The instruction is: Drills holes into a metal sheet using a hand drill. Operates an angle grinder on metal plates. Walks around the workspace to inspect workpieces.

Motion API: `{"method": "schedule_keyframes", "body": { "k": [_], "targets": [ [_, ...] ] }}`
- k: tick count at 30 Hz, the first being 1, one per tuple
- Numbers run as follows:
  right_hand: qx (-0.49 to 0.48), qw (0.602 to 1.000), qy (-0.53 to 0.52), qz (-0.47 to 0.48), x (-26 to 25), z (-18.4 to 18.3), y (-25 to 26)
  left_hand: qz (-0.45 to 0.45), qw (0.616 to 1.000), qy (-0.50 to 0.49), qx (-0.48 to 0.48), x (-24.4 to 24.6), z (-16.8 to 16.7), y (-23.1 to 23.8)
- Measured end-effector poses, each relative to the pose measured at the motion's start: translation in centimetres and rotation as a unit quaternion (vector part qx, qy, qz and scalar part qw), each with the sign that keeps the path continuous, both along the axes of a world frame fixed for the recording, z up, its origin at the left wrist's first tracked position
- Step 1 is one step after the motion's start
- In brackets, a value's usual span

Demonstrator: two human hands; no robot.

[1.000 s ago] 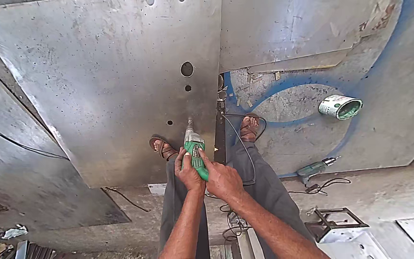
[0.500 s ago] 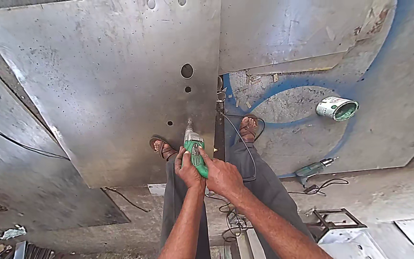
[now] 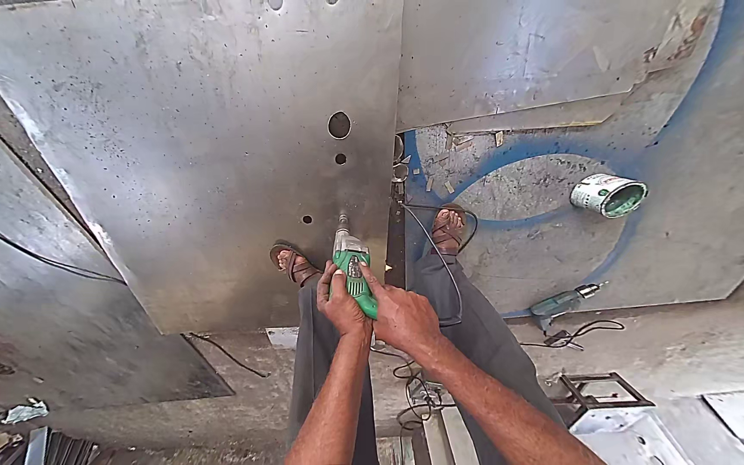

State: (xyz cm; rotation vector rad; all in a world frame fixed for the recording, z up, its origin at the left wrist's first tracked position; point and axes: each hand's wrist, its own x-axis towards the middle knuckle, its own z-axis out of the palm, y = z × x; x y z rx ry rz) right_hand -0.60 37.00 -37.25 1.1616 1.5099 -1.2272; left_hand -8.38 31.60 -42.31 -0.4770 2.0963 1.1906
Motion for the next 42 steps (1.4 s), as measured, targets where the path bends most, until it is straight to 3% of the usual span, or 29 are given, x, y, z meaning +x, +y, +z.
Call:
{"method": "schedule_keyframes", "body": {
  "k": [42],
  "targets": [
    [-0.004,1.0,-0.004,0.011,-0.03,0.12,0.57,0.01,1.0,-0.014,-0.01,0.08,0.16,0.31]
  ]
}}
